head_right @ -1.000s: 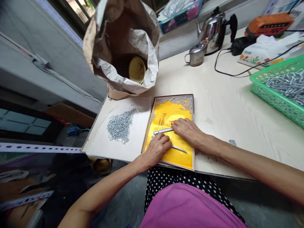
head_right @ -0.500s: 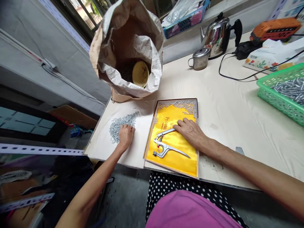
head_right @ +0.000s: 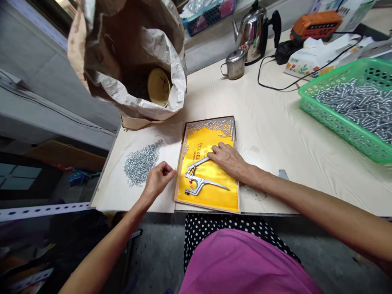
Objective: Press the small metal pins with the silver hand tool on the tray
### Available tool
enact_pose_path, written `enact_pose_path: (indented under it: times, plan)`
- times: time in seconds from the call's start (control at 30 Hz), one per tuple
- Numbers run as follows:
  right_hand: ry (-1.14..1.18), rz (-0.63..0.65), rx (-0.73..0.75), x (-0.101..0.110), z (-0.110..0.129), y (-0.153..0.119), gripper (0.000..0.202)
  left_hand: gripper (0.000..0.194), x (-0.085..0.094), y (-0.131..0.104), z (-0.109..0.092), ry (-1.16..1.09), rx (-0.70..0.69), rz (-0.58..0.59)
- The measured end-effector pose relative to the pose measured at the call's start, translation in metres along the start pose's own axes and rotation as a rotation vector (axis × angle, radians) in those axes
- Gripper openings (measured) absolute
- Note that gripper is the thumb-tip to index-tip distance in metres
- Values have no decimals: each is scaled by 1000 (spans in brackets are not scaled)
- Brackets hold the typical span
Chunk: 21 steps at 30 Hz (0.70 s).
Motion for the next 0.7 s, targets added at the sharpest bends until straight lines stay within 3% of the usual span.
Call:
enact_pose_path:
  times: [0.07, 0.2, 0.37, 0.7]
  plan:
    - [-2, 9, -1, 0, 0, 0, 24, 0, -15, -17, -12, -161, 27, 118]
    - [-20, 6, -12, -1, -1, 0, 26, 10, -36, -34, -16, -243, 132, 229]
    - [-26, 4, -13, -3, -1, 1, 26, 6, -38, -34, -15, -218, 212, 213]
    - [9, -3, -50, -2, 1, 2, 29, 20, -42, -32, -25, -309, 503, 356]
Point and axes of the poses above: each hand's wrist, its own y-axis towards the middle knuckle, its own x-axis out of the back of the hand, z = x × y, the point moved 4 cm from there along y, towards the middle knuckle, and after that the axes turned 2 degrees about x, right-handed, at the moved point
